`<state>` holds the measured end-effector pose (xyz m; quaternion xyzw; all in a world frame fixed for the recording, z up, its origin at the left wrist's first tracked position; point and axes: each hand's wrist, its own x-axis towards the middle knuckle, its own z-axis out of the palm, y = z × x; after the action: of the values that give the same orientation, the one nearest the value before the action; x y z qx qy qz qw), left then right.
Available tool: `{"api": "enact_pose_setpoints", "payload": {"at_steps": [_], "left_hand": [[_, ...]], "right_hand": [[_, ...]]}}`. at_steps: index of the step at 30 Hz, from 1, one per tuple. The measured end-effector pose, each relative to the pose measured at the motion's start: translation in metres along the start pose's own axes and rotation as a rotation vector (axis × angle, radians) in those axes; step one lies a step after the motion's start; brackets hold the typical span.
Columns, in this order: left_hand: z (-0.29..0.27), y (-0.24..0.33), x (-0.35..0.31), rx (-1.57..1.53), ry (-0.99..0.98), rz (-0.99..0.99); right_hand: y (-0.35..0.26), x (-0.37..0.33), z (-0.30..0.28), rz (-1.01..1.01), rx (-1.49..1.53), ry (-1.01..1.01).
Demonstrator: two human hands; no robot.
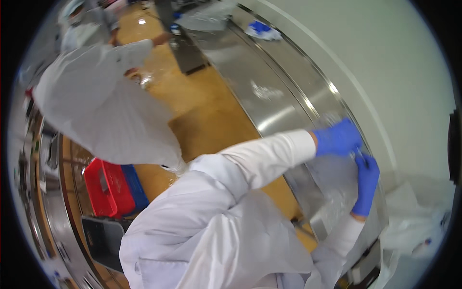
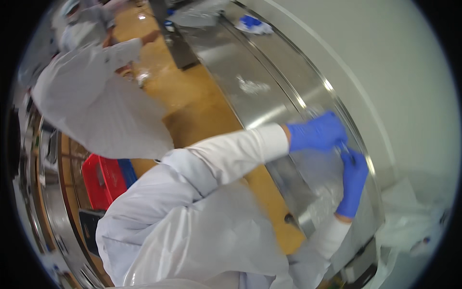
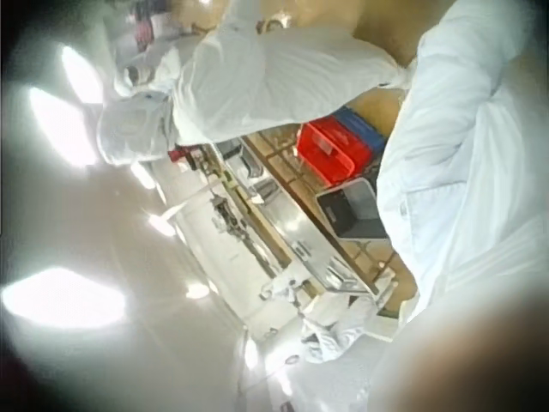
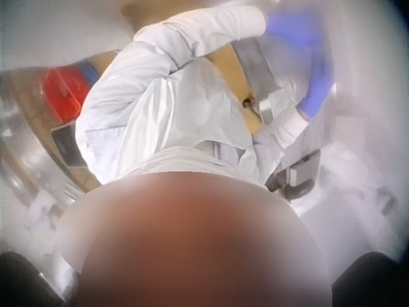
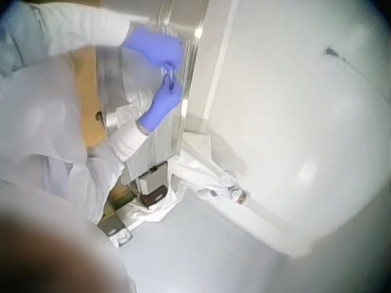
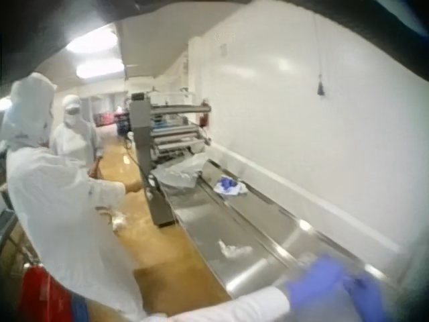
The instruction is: The person places a plastic bag on a digital scale, adjusts the scale, and then removes the bag. They repeat this process with another bag, ensuring each is weighed accurately.
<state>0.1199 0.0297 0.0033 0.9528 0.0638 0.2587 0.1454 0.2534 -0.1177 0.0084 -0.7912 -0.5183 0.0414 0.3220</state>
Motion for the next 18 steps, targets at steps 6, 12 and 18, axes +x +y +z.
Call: {"api": "enact_pose_setpoints", "payload": {"at_steps": [6, 12, 18], "left_hand": [[-0.008, -0.023, -0.009, 0.048, -0.014, -0.189], [0.005, -0.027, 0.0, -0.11, 0.017, -0.055], [0.006, -0.028, 0.013, -0.194, -0.092, -0.117]], "right_hand": [[-0.003, 0.013, 0.005, -0.21, 0.059, 0.076], [-0.013, 0.013, -0.002, 0.24, 0.194, -0.055], [-0.008, 0.017, -0.002, 0.2, 0.419, -0.005]]}}
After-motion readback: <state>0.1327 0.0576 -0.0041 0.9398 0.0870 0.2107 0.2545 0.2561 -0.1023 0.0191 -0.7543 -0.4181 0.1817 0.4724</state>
